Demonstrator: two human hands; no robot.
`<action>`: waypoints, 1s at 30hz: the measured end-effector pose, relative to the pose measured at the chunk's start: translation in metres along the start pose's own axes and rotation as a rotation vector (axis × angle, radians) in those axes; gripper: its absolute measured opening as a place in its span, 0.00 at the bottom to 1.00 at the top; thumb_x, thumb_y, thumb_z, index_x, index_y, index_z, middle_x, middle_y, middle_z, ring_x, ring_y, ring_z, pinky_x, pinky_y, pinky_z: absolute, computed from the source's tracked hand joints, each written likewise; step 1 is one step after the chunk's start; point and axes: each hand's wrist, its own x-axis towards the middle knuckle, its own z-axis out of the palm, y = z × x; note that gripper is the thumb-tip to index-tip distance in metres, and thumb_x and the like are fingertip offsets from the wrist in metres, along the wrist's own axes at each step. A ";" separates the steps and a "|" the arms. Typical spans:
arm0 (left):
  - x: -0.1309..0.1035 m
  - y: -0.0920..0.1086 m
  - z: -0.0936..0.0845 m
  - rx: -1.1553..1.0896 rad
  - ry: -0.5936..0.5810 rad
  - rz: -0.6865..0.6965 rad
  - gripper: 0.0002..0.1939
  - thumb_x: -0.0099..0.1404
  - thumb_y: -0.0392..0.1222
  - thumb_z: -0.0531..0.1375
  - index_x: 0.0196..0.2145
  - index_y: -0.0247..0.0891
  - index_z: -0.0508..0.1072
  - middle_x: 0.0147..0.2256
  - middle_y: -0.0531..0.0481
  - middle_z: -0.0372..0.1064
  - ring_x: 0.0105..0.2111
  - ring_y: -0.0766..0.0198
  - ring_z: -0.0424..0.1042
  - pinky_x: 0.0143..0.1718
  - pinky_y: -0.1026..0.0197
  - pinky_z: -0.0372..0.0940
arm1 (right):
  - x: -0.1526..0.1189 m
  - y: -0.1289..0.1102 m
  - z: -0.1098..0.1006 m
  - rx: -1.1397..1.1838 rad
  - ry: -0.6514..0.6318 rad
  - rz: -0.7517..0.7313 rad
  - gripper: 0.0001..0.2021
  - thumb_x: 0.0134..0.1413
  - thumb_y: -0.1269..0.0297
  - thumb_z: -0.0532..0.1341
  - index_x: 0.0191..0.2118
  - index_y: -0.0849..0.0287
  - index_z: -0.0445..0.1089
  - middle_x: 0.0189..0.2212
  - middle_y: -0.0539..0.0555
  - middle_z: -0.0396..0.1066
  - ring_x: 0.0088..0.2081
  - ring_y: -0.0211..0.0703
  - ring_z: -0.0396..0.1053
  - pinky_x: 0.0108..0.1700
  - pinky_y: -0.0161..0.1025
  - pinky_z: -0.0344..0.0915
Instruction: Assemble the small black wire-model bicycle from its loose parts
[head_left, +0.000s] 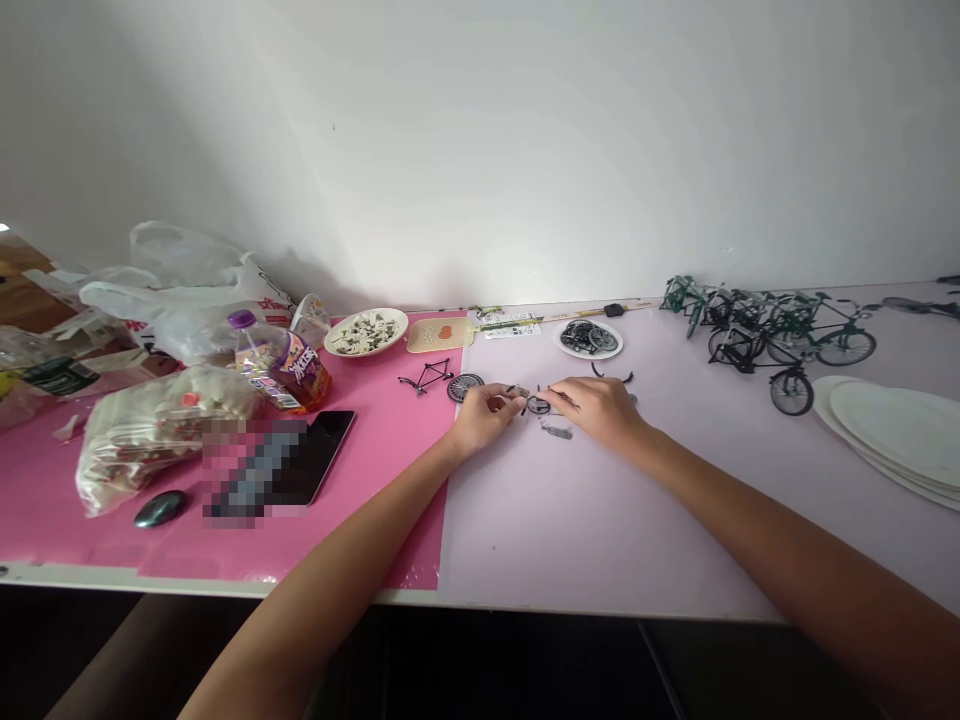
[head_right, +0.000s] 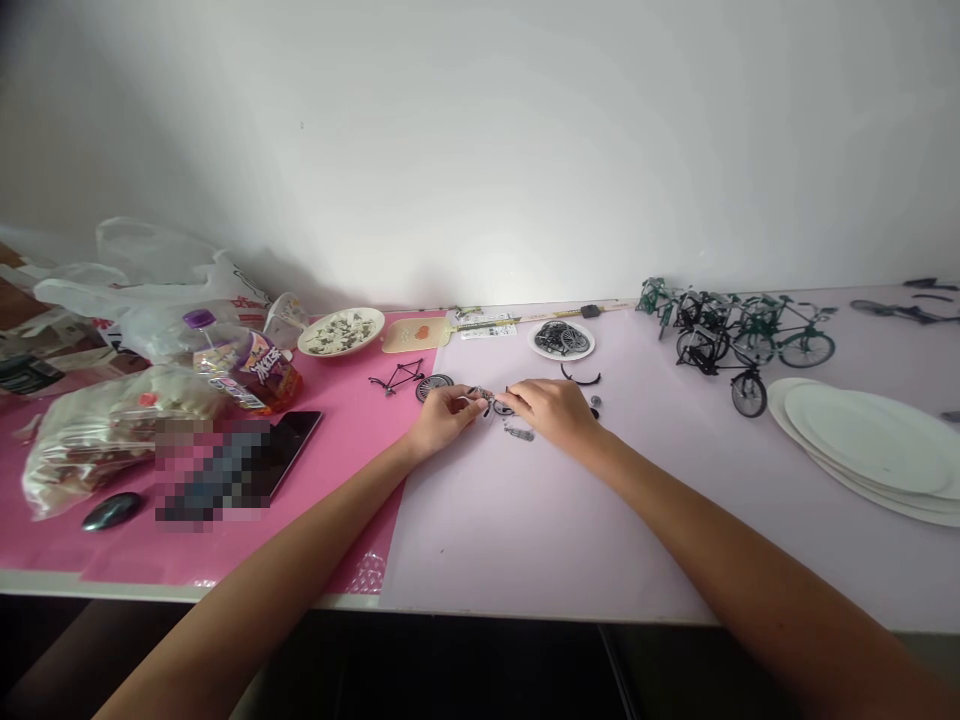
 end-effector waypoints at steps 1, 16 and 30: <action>0.000 -0.001 0.000 0.007 -0.001 0.010 0.23 0.63 0.55 0.65 0.41 0.29 0.80 0.28 0.49 0.72 0.25 0.68 0.65 0.28 0.64 0.59 | 0.000 0.001 0.000 -0.020 -0.003 0.004 0.24 0.71 0.53 0.58 0.21 0.56 0.69 0.18 0.51 0.71 0.20 0.38 0.64 0.26 0.39 0.52; 0.006 -0.014 -0.001 0.058 0.079 0.068 0.16 0.64 0.50 0.65 0.39 0.33 0.79 0.31 0.48 0.76 0.24 0.68 0.69 0.28 0.64 0.64 | -0.002 -0.007 -0.008 0.173 -0.348 0.163 0.04 0.69 0.62 0.54 0.45 0.55 0.63 0.40 0.55 0.76 0.30 0.43 0.72 0.31 0.38 0.60; 0.004 -0.013 0.000 0.098 0.098 0.191 0.10 0.66 0.45 0.65 0.33 0.34 0.77 0.38 0.44 0.78 0.23 0.70 0.70 0.26 0.64 0.66 | -0.001 -0.006 0.001 0.087 -0.280 0.141 0.17 0.71 0.59 0.50 0.28 0.54 0.56 0.23 0.49 0.62 0.22 0.40 0.56 0.28 0.39 0.47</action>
